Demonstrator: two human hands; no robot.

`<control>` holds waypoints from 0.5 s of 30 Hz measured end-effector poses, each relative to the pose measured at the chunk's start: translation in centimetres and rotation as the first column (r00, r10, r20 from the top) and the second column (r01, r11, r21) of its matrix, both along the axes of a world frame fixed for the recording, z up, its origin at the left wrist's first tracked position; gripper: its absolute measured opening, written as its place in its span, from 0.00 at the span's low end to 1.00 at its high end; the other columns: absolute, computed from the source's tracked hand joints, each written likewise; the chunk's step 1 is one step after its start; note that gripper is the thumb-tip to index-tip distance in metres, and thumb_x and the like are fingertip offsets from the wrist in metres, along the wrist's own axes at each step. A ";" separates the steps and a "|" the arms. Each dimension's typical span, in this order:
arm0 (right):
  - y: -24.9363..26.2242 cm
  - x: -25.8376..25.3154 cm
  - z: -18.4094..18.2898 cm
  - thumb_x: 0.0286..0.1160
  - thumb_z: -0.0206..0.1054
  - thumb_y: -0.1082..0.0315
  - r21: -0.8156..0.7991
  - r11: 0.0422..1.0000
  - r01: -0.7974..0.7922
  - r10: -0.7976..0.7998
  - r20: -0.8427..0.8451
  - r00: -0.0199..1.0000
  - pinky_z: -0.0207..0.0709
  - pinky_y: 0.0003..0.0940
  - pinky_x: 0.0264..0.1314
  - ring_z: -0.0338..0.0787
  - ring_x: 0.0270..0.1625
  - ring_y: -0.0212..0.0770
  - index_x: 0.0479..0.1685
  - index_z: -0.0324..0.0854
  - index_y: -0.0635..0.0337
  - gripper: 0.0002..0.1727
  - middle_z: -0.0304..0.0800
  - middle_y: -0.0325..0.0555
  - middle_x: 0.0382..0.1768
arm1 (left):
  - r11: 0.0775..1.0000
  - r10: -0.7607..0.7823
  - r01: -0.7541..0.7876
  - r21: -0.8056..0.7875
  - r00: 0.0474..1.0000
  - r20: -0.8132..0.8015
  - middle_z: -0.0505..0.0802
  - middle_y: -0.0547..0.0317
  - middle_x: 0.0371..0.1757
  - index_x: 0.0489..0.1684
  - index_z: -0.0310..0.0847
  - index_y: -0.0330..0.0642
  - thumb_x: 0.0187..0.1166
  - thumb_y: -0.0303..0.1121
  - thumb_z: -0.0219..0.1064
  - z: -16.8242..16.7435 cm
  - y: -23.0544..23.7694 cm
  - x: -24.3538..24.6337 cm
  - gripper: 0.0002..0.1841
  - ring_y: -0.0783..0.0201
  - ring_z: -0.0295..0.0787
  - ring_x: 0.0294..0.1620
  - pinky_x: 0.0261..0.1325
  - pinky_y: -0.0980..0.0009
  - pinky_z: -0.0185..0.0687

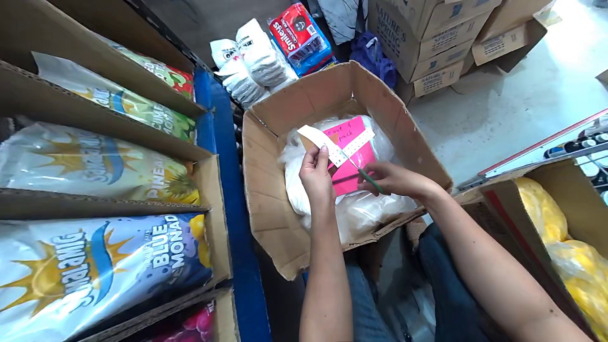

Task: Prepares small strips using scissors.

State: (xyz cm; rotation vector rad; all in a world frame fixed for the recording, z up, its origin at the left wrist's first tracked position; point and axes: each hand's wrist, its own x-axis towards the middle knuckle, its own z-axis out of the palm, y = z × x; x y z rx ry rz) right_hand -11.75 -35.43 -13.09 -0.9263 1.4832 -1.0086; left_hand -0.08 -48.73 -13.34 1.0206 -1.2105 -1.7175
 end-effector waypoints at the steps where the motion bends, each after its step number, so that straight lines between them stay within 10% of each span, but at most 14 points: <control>1: 0.0 0.0 0.0 0.83 0.68 0.64 0.001 1.000 0.003 -0.003 0.001 1.000 0.64 0.16 0.27 0.73 0.22 0.19 0.55 0.80 0.63 0.12 0.81 0.31 0.24 | 1.000 -0.001 0.001 0.001 1.000 0.003 0.90 0.56 0.43 0.59 0.80 0.35 0.86 0.28 0.63 0.0 0.0 0.0 0.10 0.66 0.92 0.39 0.45 0.66 0.92; 15: -0.2 0.1 -0.4 0.83 0.69 0.64 0.001 1.000 0.019 -0.019 0.031 0.999 0.66 0.15 0.27 0.74 0.23 0.19 0.55 0.79 0.62 0.13 0.82 0.31 0.25 | 0.998 0.001 -0.001 0.056 1.000 0.002 0.90 0.55 0.43 0.58 0.79 0.35 0.86 0.27 0.63 0.0 0.0 -0.2 0.09 0.65 0.92 0.38 0.44 0.66 0.91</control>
